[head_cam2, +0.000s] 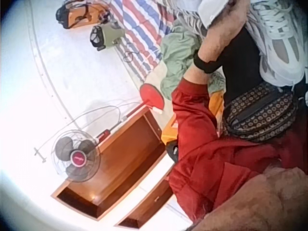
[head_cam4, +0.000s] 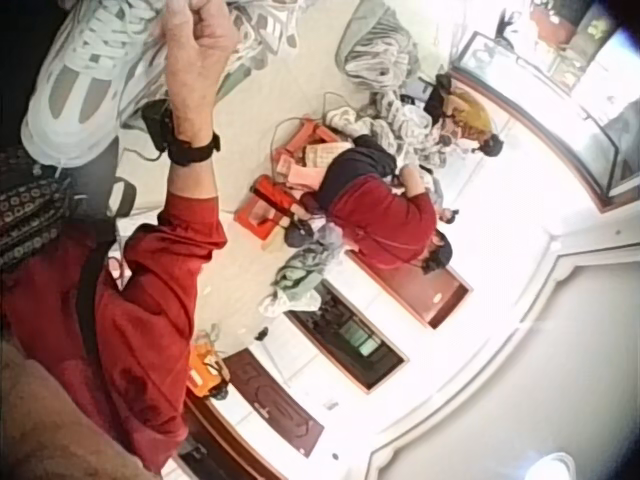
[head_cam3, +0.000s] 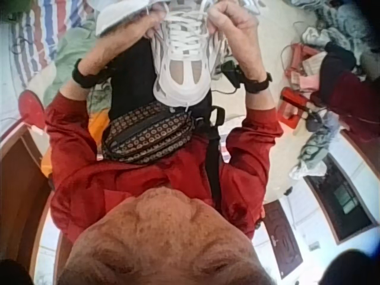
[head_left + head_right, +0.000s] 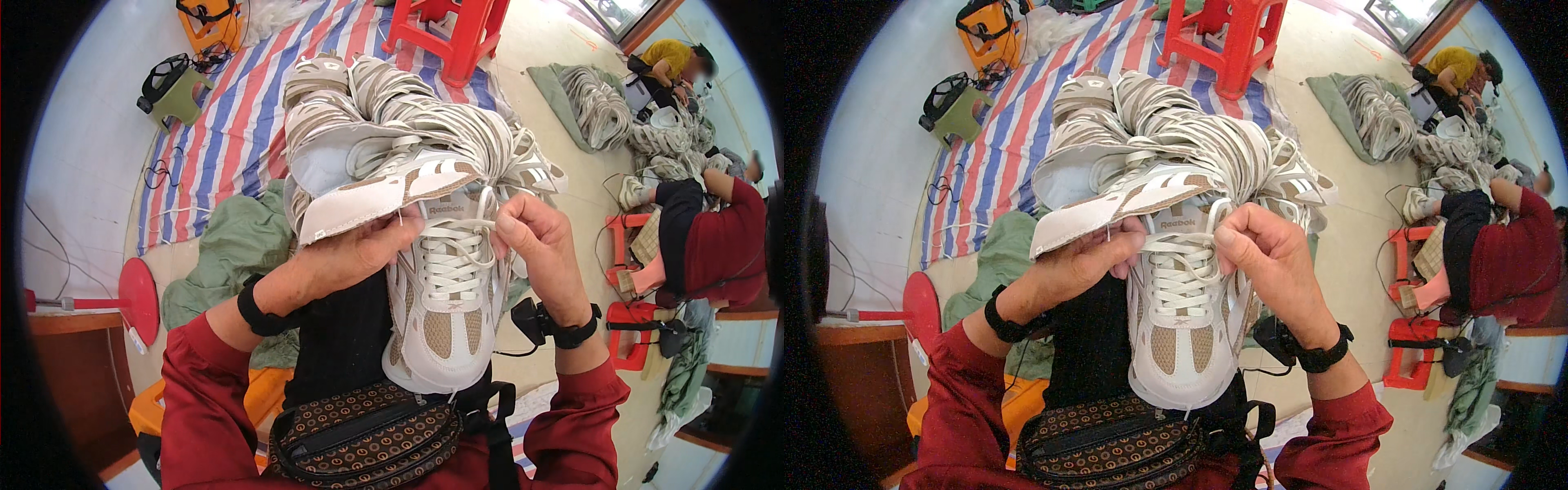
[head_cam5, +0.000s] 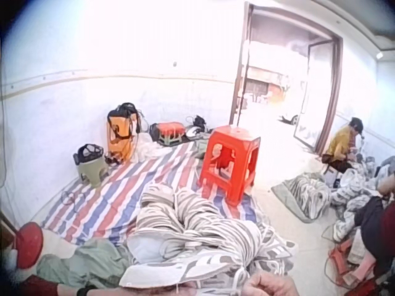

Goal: The recorder is lacing and organizing white athletic shoes in a manufacturing environment.

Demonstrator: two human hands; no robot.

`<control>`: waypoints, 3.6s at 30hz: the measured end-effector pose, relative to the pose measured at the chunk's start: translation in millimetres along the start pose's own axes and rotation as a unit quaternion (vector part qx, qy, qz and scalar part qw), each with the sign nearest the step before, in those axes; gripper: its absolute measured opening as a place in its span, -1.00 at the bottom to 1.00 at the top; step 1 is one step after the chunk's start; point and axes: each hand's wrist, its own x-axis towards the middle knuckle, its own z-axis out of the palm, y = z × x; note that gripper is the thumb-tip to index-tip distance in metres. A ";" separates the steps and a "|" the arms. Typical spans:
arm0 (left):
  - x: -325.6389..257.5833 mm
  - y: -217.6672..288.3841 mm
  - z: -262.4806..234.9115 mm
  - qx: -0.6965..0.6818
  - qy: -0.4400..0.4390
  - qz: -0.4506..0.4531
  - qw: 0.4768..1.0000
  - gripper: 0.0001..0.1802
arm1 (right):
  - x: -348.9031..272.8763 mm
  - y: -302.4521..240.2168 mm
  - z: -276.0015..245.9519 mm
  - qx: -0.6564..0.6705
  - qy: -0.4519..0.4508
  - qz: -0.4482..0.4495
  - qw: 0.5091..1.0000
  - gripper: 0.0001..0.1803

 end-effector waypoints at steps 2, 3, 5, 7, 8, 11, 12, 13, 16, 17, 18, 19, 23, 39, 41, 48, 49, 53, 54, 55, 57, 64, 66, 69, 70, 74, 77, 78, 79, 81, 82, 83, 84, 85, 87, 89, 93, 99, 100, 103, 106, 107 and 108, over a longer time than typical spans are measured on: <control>-3.0 -2.0 1.5 -0.042 0.003 -0.035 0.998 -0.80 | -3.0 -3.6 0.1 -0.003 -0.010 -0.001 1.000 -0.82; -3.3 -3.0 2.1 -0.093 0.007 -0.057 0.994 -0.81 | -4.5 -5.6 0.6 -0.011 -0.013 0.000 1.000 -0.82; -1.0 -4.8 4.6 -0.038 0.023 -0.058 0.997 -0.81 | -10.2 -10.3 3.8 -0.040 -0.022 -0.015 0.999 -0.82; 0.2 -4.9 6.6 0.011 0.039 -0.045 0.998 -0.81 | -17.1 -16.0 7.2 -0.115 -0.036 -0.053 0.991 -0.83; 2.1 -4.7 7.2 0.016 0.037 -0.040 0.998 -0.82 | -18.7 -18.1 8.9 -0.115 -0.036 -0.054 0.991 -0.83; 5.7 -3.0 6.5 0.034 0.028 -0.037 0.998 -0.81 | -21.4 -23.1 13.0 -0.170 -0.075 -0.095 0.978 -0.85; 6.1 -2.5 6.0 0.047 0.024 -0.039 0.998 -0.81 | -21.7 -24.2 13.9 -0.167 -0.079 -0.099 0.978 -0.85; 6.3 -2.0 5.7 0.047 0.024 -0.040 0.998 -0.81 | -21.2 -24.7 14.3 -0.152 -0.074 -0.093 0.981 -0.84; 6.6 -1.7 5.1 0.082 0.005 -0.045 0.996 -0.83 | -15.6 -22.6 12.5 -0.111 -0.029 -0.047 0.992 -0.82; 7.7 -1.9 5.2 0.042 -0.003 -0.037 0.998 -0.85 | -12.4 -20.8 10.1 -0.086 0.015 -0.006 0.996 -0.80; 8.5 -2.0 5.5 0.002 -0.012 -0.029 1.000 -0.86 | -7.4 -17.9 7.4 -0.086 0.015 -0.006 0.996 -0.80; 9.4 -1.9 5.8 0.001 -0.012 -0.028 1.000 -0.86 | -0.3 -13.9 4.6 -0.050 0.041 -0.002 0.998 -0.79; 9.7 1.3 7.2 0.035 -0.019 -0.046 0.998 -0.85 | 9.8 -1.0 -1.2 0.030 0.068 0.024 0.997 -0.75; 22.0 12.0 -4.1 0.303 -0.100 0.037 0.947 -0.78 | 3.9 -1.8 3.4 -0.008 0.049 -0.028 0.998 -0.76; 22.5 10.5 -4.9 0.297 -0.100 0.068 0.947 -0.77 | 5.4 2.9 1.4 -0.007 0.050 -0.025 0.998 -0.76; 25.9 15.2 -5.8 0.310 -0.094 0.073 0.943 -0.75 | 13.7 20.9 -9.2 0.008 0.064 0.009 0.998 -0.76; 23.5 17.0 -2.6 0.348 -0.088 0.077 0.930 -0.75 | 13.3 22.7 -9.7 0.010 0.058 0.006 0.998 -0.76; 17.9 15.9 4.3 0.400 -0.066 0.104 0.908 -0.73 | 12.0 26.1 -11.3 0.002 0.065 0.001 0.998 -0.76; 18.4 13.2 3.7 0.413 -0.083 0.068 0.905 -0.73 | 11.4 26.2 -11.7 0.004 0.069 0.003 0.998 -0.77; 19.9 9.6 2.2 0.360 -0.059 0.121 0.923 -0.72 | 10.2 26.3 -11.8 0.004 0.062 0.001 0.998 -0.77; 24.7 2.3 -0.4 0.305 -0.035 0.174 0.936 -0.70 | 8.7 26.6 -12.4 0.006 0.060 0.005 0.998 -0.77; 19.8 5.1 -7.9 0.129 -0.112 -0.031 0.985 -0.73 | 11.8 32.2 -9.4 0.012 0.087 0.000 0.996 -0.85; 12.8 6.7 -6.3 0.016 -0.131 -0.156 0.979 -0.73 | 12.3 32.0 -8.3 -0.018 0.115 0.001 0.993 -0.91; 4.6 1.4 -9.8 -0.038 -0.069 -0.047 0.996 -0.67 | 8.1 26.1 -11.0 -0.046 0.085 -0.008 0.995 -0.90; 0.6 -1.7 -13.6 -0.071 -0.069 -0.014 0.995 -0.66 | 5.3 23.6 -12.1 -0.047 0.079 -0.009 0.996 -0.90; -13.2 -16.5 -18.9 0.022 -0.022 0.009 0.999 -0.70 | 1.0 17.5 -16.6 -0.141 0.028 -0.042 0.989 -0.83; -17.5 -26.0 -18.5 0.232 0.036 0.102 0.967 -0.73 | 3.3 20.5 -14.5 -0.312 0.064 -0.118 0.940 -0.78; -17.2 -28.8 -18.8 0.232 0.041 0.100 0.967 -0.73 | 4.3 22.6 -12.9 -0.436 0.105 -0.180 0.876 -0.75; -16.1 -31.5 -19.2 0.288 0.070 0.158 0.942 -0.73 | 4.9 24.2 -12.2 -0.437 0.104 -0.181 0.875 -0.75; -17.6 -36.4 -19.8 0.341 0.102 0.213 0.910 -0.73 | 5.3 27.6 -11.4 -0.588 0.156 -0.255 0.752 -0.76; -20.1 -38.8 -20.0 0.369 0.118 0.260 0.885 -0.78 | 4.7 29.2 -11.5 -0.589 0.148 -0.265 0.749 -0.76; -23.2 -41.2 -20.0 0.402 0.125 0.291 0.859 -0.83 | 3.2 30.5 -12.4 -0.607 0.161 -0.253 0.736 -0.79; -28.5 -43.5 -20.4 0.397 0.132 0.305 0.856 -0.83 | 1.7 32.1 -13.9 -0.625 0.177 -0.236 0.723 -0.83; -36.2 -45.5 -21.9 0.380 0.108 0.244 0.886 -0.85 | 0.4 33.8 -16.5 -0.625 0.174 -0.239 0.723 -0.83; -51.4 -50.0 -27.3 0.359 0.084 0.181 0.912 -0.86 | -2.9 38.4 -24.2 -0.664 0.174 -0.188 0.702 -0.88; -65.9 -54.8 -35.8 0.350 0.075 0.128 0.925 -0.88 | -6.5 45.1 -34.3 -0.668 0.167 -0.163 0.707 -0.89; -85.5 -66.5 -56.6 0.403 0.088 0.117 0.904 -0.88 | -16.8 63.7 -58.1 -0.629 0.174 -0.108 0.750 -0.88; -101.3 -85.6 -83.3 0.508 0.105 0.084 0.851 -0.81 | -42.7 94.7 -96.9 -0.614 0.182 -0.050 0.767 -0.87; -104.2 -88.3 -87.0 0.530 0.102 0.064 0.839 -0.79 | -49.4 99.6 -103.4 -0.613 0.176 -0.047 0.769 -0.87; -114.9 -96.0 -94.4 0.531 0.085 0.017 0.843 -0.73 | -72.1 113.0 -121.7 -0.601 0.194 0.003 0.775 -0.86; -124.8 -104.5 -98.4 0.554 0.103 0.036 0.825 -0.77 | -93.5 123.5 -135.0 -0.579 0.202 0.047 0.789 -0.85; -128.2 -107.0 -99.8 0.558 0.099 0.020 0.824 -0.77 | -99.9 126.0 -137.8 -0.583 0.211 0.042 0.783 -0.85; -131.7 -109.4 -101.6 0.580 0.093 0.012 0.809 -0.83 | -105.7 128.2 -139.5 -0.587 0.227 0.043 0.776 -0.84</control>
